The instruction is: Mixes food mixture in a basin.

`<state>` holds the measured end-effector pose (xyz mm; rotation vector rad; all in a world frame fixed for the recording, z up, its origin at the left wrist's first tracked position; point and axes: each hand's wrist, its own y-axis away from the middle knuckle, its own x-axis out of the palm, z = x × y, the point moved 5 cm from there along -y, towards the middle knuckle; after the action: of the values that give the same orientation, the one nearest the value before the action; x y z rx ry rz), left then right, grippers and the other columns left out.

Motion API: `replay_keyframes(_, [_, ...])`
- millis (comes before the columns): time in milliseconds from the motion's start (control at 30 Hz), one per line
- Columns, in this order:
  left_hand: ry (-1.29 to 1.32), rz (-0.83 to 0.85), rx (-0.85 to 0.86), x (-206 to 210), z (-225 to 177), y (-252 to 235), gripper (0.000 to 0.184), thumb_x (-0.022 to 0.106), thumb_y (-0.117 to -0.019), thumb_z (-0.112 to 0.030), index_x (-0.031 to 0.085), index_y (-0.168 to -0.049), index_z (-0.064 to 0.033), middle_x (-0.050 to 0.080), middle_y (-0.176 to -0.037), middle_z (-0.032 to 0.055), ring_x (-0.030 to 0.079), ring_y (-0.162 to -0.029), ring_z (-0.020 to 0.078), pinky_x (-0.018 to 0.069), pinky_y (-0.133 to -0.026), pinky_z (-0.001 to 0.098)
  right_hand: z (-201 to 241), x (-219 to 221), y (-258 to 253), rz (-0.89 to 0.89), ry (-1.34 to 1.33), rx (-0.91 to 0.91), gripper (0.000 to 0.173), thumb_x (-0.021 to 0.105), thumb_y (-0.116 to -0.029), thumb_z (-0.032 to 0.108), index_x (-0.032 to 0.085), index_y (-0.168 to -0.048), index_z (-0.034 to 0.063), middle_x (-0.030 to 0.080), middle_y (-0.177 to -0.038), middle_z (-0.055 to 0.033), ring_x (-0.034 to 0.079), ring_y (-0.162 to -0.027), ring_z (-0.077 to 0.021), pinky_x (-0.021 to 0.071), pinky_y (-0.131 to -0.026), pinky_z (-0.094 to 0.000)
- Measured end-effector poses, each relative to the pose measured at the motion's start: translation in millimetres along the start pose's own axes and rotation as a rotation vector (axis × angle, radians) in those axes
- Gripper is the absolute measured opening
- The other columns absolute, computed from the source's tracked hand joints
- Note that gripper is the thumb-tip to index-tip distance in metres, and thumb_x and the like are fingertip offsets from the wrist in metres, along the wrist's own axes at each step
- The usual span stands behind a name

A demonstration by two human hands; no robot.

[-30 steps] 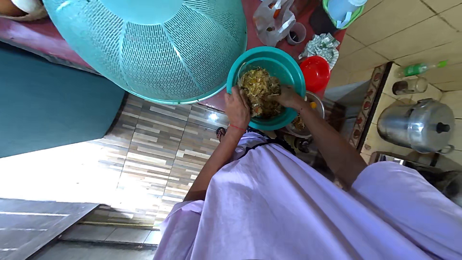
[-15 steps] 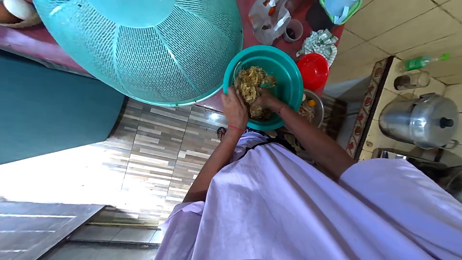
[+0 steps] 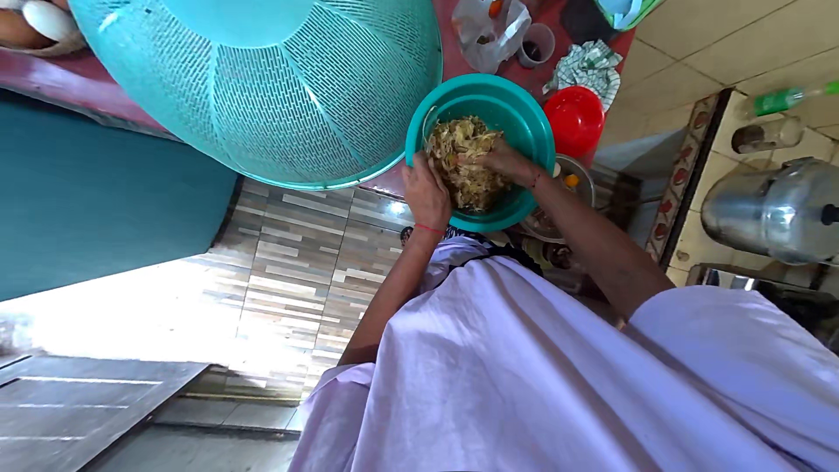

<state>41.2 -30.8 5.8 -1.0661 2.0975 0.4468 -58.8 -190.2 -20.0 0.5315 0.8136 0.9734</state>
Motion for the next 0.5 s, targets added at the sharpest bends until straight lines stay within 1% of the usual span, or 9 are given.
replay_keyframes(67, [-0.003, -0.002, 0.004, 1, 1, 0, 0.032, 0.041, -0.1087, -0.014, 0.058, -0.126, 0.0074, 0.064, -0.103, 0.0283, 0.064, -0.096, 0.0440, 0.0534, -0.083, 0.0510, 5, -8, 7, 0.073, -0.110, -0.064, 0.072, 0.075, -0.0937, 0.031, 0.043, -0.150, 0.0015, 0.056, -0.144, -0.0197, 0.056, -0.132, -0.0263, 0.0465, -0.112, -0.0458])
replay_keyframes(100, [-0.003, -0.009, 0.004, 2, 1, 0, 0.032, 0.041, -0.1086, -0.014, 0.058, -0.126, 0.0075, 0.064, -0.102, 0.0282, 0.064, -0.096, 0.0439, 0.0536, -0.083, 0.0507, 7, -12, 9, 0.111, -0.136, -0.099, 0.068, 0.074, -0.0926, 0.020, 0.043, -0.150, 0.0022, 0.055, -0.145, -0.0194, 0.056, -0.131, -0.0258, 0.0480, -0.110, -0.0452])
replay_keyframes(167, [-0.001, -0.023, 0.003, 2, 1, 0, 0.032, 0.042, -0.1085, -0.014, 0.058, -0.125, 0.0074, 0.065, -0.101, 0.0278, 0.065, -0.094, 0.0433, 0.0538, -0.081, 0.0499, 10, -19, 8, 0.162, -0.061, -0.205, 0.064, 0.066, -0.0895, -0.002, 0.045, -0.150, -0.0014, 0.050, -0.149, -0.0225, 0.055, -0.133, -0.0282, 0.0485, -0.109, -0.0464])
replay_keyframes(200, [0.000, -0.011, -0.004, 1, 0, 0, 0.032, 0.041, -0.1087, -0.015, 0.058, -0.126, 0.0073, 0.065, -0.102, 0.0279, 0.065, -0.095, 0.0434, 0.0537, -0.082, 0.0502, 11, -22, 7, 0.144, 0.028, -0.252, 0.057, 0.062, -0.0892, -0.007, 0.051, -0.145, -0.0036, 0.054, -0.144, -0.0241, 0.058, -0.129, -0.0296, 0.0513, -0.106, -0.0468])
replay_keyframes(233, [0.000, 0.002, -0.008, 1, -1, 0, 0.032, 0.041, -0.1090, -0.015, 0.057, -0.126, 0.0074, 0.064, -0.103, 0.0282, 0.064, -0.096, 0.0436, 0.0535, -0.083, 0.0505, 12, -24, 5, 0.098, 0.125, -0.283, 0.046, 0.059, -0.0898, -0.008, 0.058, -0.136, -0.0050, 0.060, -0.135, -0.0256, 0.063, -0.121, -0.0320, 0.0526, -0.102, -0.0494])
replay_keyframes(267, [-0.002, 0.008, -0.009, 0, -1, -1, 0.032, 0.041, -0.1090, -0.014, 0.057, -0.126, 0.0076, 0.064, -0.103, 0.0284, 0.064, -0.097, 0.0439, 0.0532, -0.083, 0.0512, 13, -25, 3, 0.050, 0.207, -0.301, 0.039, 0.058, -0.0917, -0.007, 0.062, -0.131, -0.0053, 0.064, -0.129, -0.0263, 0.064, -0.118, -0.0346, 0.0512, -0.101, -0.0528])
replay_keyframes(367, [-0.002, 0.001, -0.002, 1, 0, -1, 0.032, 0.041, -0.1087, -0.014, 0.058, -0.125, 0.0072, 0.064, -0.102, 0.0281, 0.064, -0.095, 0.0437, 0.0530, -0.083, 0.0513, 16, -25, 0, -0.072, 0.334, -0.336, 0.029, 0.061, -0.0940, 0.000, 0.068, -0.121, -0.0071, 0.067, -0.121, -0.0278, 0.063, -0.119, -0.0393, 0.0474, -0.104, -0.0575])
replay_keyframes(467, [0.002, -0.005, 0.002, 0, -1, 0, 0.032, 0.041, -0.1088, -0.014, 0.058, -0.125, 0.0075, 0.064, -0.103, 0.0282, 0.064, -0.096, 0.0438, 0.0529, -0.084, 0.0513, 25, -22, 2, -0.104, 0.399, -0.316, 0.028, 0.067, -0.0953, 0.008, 0.069, -0.117, -0.0090, 0.067, -0.119, -0.0289, 0.063, -0.118, -0.0413, 0.0465, -0.105, -0.0566])
replay_keyframes(500, [0.002, -0.006, 0.003, 0, -1, 0, 0.032, 0.041, -0.1089, -0.014, 0.058, -0.125, 0.0076, 0.064, -0.102, 0.0281, 0.064, -0.096, 0.0439, 0.0527, -0.084, 0.0514, 28, -22, 3, -0.122, 0.412, -0.304, 0.029, 0.069, -0.0955, 0.012, 0.069, -0.116, -0.0083, 0.068, -0.117, -0.0282, 0.064, -0.116, -0.0412, 0.0478, -0.103, -0.0567])
